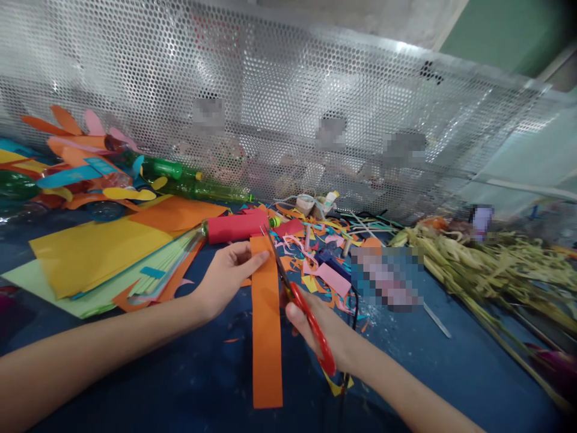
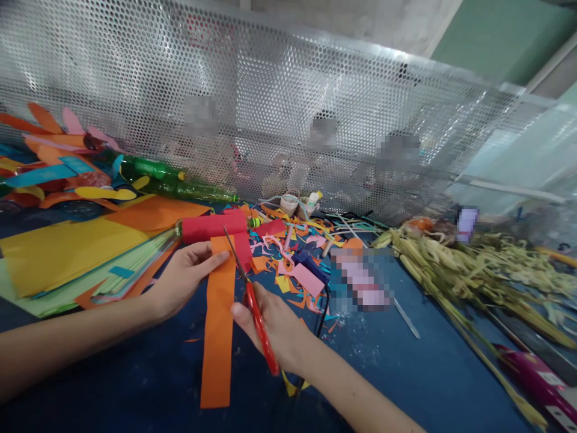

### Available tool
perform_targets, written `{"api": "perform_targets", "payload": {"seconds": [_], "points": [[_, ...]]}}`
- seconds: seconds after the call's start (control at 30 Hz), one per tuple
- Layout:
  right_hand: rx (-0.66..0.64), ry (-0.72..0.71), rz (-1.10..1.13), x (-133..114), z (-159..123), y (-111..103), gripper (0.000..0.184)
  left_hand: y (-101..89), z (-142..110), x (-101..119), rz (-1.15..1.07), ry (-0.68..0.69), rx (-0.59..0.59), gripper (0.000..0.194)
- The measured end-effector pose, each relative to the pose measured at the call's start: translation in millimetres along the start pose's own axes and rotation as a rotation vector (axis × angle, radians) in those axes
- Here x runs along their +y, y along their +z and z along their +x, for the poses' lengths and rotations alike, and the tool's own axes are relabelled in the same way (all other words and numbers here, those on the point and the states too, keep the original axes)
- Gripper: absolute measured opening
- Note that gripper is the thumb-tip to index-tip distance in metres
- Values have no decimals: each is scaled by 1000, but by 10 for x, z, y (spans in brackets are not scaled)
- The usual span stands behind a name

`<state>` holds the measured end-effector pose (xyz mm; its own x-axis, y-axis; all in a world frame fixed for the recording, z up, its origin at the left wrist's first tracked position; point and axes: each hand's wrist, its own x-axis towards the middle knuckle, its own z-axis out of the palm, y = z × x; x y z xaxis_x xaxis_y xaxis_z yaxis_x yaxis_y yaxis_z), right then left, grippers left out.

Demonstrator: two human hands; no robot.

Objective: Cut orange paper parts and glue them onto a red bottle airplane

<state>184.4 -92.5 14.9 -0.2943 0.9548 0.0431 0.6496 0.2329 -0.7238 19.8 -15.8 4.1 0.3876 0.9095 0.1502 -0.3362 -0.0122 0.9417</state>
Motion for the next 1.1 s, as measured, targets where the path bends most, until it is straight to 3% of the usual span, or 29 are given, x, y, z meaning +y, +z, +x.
{"api": "perform_targets", "payload": {"seconds": [0.43, 0.83, 1.1], "points": [[34, -61, 9, 54, 23, 28, 43, 9, -6, 7, 3, -13, 23, 21], [44, -47, 10, 166, 45, 86, 47, 39, -34, 6, -47, -36, 38, 15], [35, -14, 109, 196, 60, 123, 52, 26, -32, -14, -52, -74, 39, 24]]}}
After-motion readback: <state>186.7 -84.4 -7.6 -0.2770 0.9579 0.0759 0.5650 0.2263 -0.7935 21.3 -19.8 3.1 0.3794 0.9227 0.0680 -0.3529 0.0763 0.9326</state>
